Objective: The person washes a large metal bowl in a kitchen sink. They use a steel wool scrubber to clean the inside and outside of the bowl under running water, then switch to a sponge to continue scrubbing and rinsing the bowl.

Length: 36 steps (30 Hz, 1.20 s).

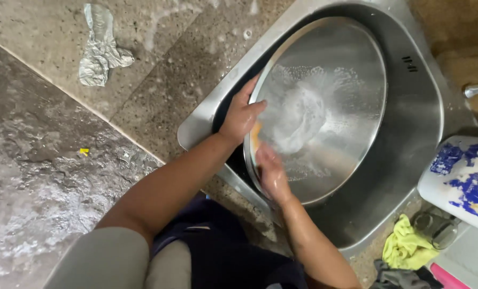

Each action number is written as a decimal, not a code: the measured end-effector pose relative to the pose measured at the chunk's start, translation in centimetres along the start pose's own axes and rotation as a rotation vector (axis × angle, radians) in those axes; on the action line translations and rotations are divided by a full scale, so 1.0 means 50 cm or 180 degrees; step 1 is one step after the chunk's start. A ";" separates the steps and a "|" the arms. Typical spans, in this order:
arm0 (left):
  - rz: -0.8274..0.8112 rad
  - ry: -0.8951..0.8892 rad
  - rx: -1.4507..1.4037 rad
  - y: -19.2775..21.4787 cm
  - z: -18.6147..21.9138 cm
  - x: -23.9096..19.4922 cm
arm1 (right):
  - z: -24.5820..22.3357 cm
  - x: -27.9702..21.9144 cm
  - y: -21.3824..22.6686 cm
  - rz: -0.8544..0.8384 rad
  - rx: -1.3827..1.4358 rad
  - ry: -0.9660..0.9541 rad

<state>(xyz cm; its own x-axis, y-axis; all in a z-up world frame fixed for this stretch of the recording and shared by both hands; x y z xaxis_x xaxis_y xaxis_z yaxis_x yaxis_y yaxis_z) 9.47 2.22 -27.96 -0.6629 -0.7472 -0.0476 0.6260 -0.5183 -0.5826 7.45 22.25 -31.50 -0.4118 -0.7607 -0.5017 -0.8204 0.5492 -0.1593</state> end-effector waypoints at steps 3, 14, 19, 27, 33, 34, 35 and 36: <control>0.0158 -0.0008 0.0071 0.015 -0.015 0.016 | -0.056 0.012 -0.054 0.0233 0.0689 0.0421; 0.0255 -0.0073 -0.0297 -0.013 0.033 0.002 | -0.046 -0.069 0.044 -0.0034 -0.1485 0.0422; -0.0321 -0.0804 0.1204 -0.031 0.020 0.005 | -0.199 0.290 -0.048 0.1082 -0.1751 0.1674; -0.0638 -0.0732 0.1314 -0.014 0.003 -0.001 | -0.138 0.429 0.084 0.1621 -0.2786 0.2945; -0.0669 -0.0877 0.1013 -0.031 0.035 -0.004 | -0.120 0.585 0.290 0.2580 -0.4298 0.2556; -0.0733 -0.0861 0.0986 -0.038 0.058 -0.010 | -0.119 0.702 0.405 0.3587 -0.5654 0.2162; -0.0744 -0.0843 0.0982 -0.041 0.067 -0.014 | -0.160 0.620 0.362 0.3592 -0.5658 0.2138; -0.0705 -0.0750 0.1000 -0.044 0.076 -0.018 | -0.225 0.561 0.334 0.4104 -0.5192 0.1012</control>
<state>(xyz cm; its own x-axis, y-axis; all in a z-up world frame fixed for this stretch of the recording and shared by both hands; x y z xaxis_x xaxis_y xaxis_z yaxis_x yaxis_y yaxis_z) 10.27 2.45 -23.55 -0.7061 -0.6595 0.2578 0.5980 -0.7504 -0.2816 -22.26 6.20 -38.64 -0.7886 -0.4036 0.4639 0.4689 0.0934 0.8783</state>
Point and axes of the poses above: each hand's wrist, its own x-axis towards the middle knuckle, its own y-axis out of the back of the hand, z = x × y, the point moved 2 cm from there along x, towards the middle knuckle, and after that the axes turned 5 degrees about -z, right-handed, at the moved point
